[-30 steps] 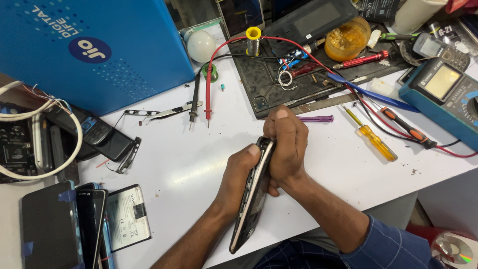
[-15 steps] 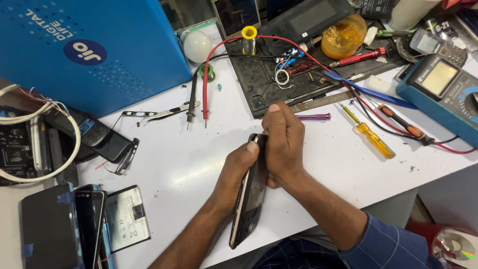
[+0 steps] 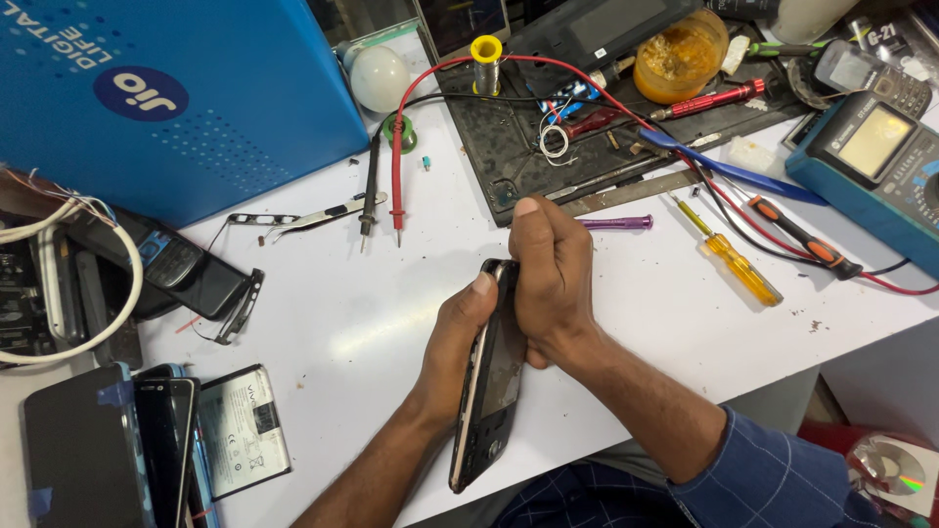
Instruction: The person uses a purple precision screwdriver to pry and separate the screen from the back housing of a smartphone. They repeatedly work along the edges and corners to loosen the device, then rotate and inspect the phone to check the separation progress.
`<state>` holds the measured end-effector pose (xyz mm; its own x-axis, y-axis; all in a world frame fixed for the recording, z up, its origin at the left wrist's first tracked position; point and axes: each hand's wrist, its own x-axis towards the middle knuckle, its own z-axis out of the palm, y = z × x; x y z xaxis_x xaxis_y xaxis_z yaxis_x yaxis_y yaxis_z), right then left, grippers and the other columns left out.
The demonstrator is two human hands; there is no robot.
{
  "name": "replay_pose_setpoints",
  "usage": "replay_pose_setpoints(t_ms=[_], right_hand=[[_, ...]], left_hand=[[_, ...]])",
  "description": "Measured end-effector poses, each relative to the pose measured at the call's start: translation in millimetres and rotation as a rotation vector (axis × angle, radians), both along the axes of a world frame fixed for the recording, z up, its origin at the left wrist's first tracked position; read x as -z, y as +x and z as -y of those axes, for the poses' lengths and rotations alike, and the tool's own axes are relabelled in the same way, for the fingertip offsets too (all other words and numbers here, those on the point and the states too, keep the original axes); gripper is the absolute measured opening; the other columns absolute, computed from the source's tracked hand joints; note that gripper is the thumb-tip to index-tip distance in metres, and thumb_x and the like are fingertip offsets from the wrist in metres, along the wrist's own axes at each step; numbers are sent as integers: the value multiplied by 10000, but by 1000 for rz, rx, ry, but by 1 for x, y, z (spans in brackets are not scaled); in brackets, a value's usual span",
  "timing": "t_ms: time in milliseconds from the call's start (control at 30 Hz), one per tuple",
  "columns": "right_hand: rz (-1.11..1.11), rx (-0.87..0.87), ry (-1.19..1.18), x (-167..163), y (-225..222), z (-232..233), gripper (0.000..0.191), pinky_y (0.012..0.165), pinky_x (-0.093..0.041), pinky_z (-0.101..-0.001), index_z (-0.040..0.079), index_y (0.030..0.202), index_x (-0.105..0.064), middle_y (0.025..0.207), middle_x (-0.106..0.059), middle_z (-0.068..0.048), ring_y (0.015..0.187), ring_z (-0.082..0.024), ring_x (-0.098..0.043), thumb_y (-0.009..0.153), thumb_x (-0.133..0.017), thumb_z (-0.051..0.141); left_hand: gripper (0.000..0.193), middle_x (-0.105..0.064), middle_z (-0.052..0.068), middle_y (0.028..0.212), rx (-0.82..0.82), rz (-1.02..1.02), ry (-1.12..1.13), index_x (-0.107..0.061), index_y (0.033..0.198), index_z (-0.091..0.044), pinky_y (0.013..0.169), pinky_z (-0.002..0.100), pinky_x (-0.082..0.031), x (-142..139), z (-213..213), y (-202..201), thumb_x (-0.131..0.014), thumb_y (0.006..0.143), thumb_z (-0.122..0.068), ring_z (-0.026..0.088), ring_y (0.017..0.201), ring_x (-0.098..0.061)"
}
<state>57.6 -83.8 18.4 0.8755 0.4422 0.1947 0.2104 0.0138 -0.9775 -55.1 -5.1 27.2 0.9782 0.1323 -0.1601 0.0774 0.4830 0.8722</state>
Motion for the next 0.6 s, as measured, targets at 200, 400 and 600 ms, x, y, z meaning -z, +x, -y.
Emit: replay_pose_setpoints(t_ms=[200,400,600], right_hand=[[-1,12,79,2,3,-2,349,602,-369,-279,71,787,-470,709,-455,24,692,-73,-401,1078,-487,264],[40,28,40,-7,-2,5,276,645,-429,-261,60,898,-530,799,-527,15,744,-74,-472,1091,-493,254],[-9,-72,-130,-28,-24,16,240,695,-514,-284,25,1123,-559,952,-588,-37,812,-109,-561,1024,-568,243]], left_hand=[[727,-665,179,942,-25,-128,-181,-589,1201,39,752,366,-594,-8,-4,3,-308,997,-600,213,780,-696],[739,-651,189,974,-70,-73,-218,-574,1246,62,752,363,-583,-11,-4,5,-321,1038,-601,219,791,-674],[648,-614,116,947,-386,-57,-55,-595,1159,2,672,352,-607,-8,-16,1,-471,963,-603,179,770,-662]])
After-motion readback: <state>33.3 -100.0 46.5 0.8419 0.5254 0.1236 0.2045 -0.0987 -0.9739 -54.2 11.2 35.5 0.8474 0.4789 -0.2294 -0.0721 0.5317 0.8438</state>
